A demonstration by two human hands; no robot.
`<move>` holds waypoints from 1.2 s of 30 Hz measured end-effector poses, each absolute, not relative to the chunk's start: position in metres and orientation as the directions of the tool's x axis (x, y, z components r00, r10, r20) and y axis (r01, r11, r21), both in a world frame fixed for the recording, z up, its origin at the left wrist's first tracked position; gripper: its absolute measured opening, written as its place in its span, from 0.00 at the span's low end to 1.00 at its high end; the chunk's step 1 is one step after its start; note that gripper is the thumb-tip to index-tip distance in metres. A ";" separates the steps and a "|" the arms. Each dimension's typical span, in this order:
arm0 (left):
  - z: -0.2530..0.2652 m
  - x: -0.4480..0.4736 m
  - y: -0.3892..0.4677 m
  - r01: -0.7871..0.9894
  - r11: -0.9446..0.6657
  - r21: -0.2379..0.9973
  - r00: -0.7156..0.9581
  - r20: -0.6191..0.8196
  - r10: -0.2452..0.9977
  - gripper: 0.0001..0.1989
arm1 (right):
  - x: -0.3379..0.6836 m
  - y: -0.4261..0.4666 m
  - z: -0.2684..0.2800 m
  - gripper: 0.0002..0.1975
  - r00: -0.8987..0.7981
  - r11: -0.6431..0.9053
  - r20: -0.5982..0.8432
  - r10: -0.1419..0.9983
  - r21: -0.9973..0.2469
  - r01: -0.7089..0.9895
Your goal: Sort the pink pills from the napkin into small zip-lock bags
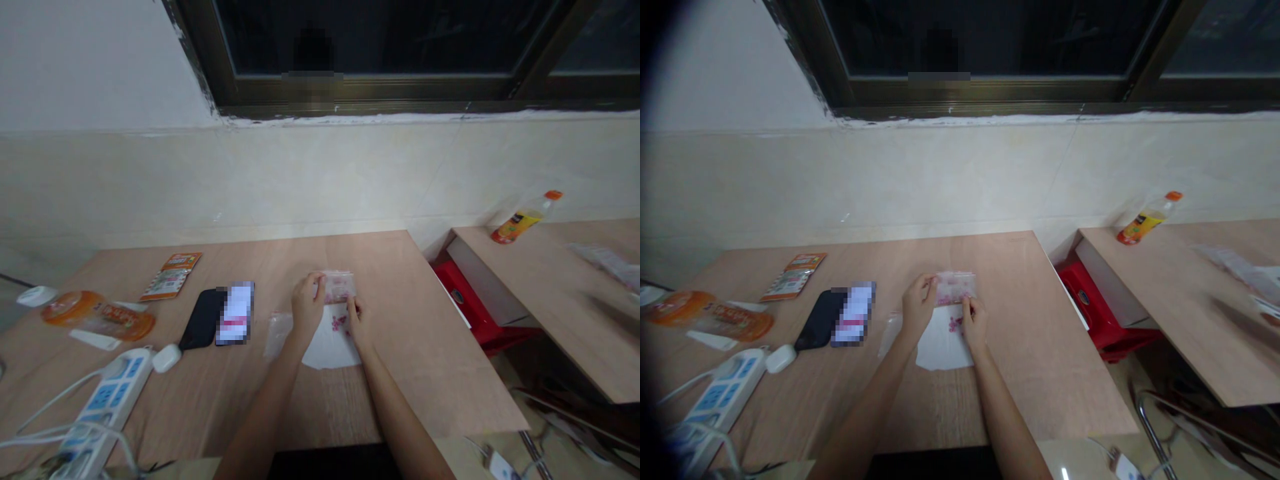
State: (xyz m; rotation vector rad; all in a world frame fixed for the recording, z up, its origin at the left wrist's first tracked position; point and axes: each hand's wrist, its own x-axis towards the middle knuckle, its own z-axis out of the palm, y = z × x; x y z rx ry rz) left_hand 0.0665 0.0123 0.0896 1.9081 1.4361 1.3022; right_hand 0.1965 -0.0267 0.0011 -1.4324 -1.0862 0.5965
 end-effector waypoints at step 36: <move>0.096 0.033 -0.072 0.436 -0.154 0.887 0.117 0.114 0.987 0.10 | 0.172 -0.078 0.058 0.16 0.054 0.121 0.126 0.991 -0.989 0.087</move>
